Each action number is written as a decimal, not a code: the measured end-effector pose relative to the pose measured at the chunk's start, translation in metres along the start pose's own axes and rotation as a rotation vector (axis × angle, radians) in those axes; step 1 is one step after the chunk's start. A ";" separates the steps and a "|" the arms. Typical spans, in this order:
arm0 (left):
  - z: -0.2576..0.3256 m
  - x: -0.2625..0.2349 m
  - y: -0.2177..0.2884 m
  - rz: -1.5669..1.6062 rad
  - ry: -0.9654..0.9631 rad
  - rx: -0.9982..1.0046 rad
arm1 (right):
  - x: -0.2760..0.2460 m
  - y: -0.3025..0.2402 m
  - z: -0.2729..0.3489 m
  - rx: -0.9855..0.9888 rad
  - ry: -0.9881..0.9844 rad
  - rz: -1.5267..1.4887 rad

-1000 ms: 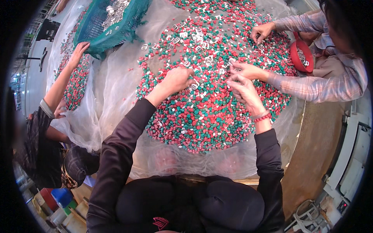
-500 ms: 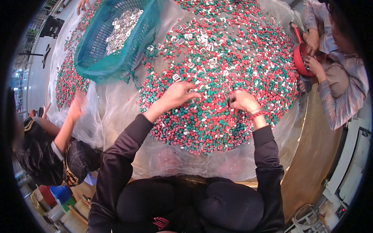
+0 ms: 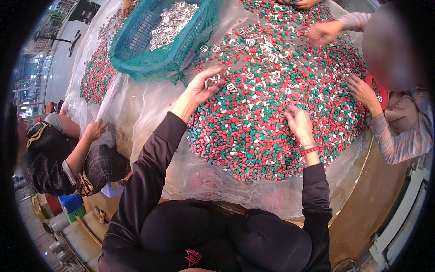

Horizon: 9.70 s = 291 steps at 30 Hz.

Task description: The person sits on the floor and sorts small white plastic buckles from a large pile of red and green plastic pellets, placing the buckles into a green basket. Other workers nearby perform similar sorting actions.

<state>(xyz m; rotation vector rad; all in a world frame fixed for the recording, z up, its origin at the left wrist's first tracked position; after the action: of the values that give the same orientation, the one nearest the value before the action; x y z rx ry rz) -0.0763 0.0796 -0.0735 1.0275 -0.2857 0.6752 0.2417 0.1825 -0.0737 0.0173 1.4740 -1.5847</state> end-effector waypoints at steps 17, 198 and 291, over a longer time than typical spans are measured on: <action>0.025 0.045 -0.020 -0.196 -0.312 -0.098 | -0.004 -0.034 0.024 0.293 -0.133 -1.370; 0.043 0.095 0.007 -1.396 -0.169 0.853 | 0.053 -0.091 0.024 0.285 -0.150 -1.634; -0.010 0.049 -0.003 -0.406 -0.111 -0.031 | 0.059 -0.005 -0.034 -0.157 -0.214 0.373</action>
<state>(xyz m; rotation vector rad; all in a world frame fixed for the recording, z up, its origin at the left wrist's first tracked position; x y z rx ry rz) -0.0378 0.1064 -0.0548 1.0553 -0.1752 0.2468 0.1863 0.1729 -0.1132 0.0297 1.3334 -1.1326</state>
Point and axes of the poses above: each hand's wrist, its own z-axis away from the middle knuckle, its own x-axis out of the palm, y = z × x, the point moved 3 cm from there along -z, towards the middle knuckle, and after that the axes turned 13 degrees about -z, right-handed, at the moved point
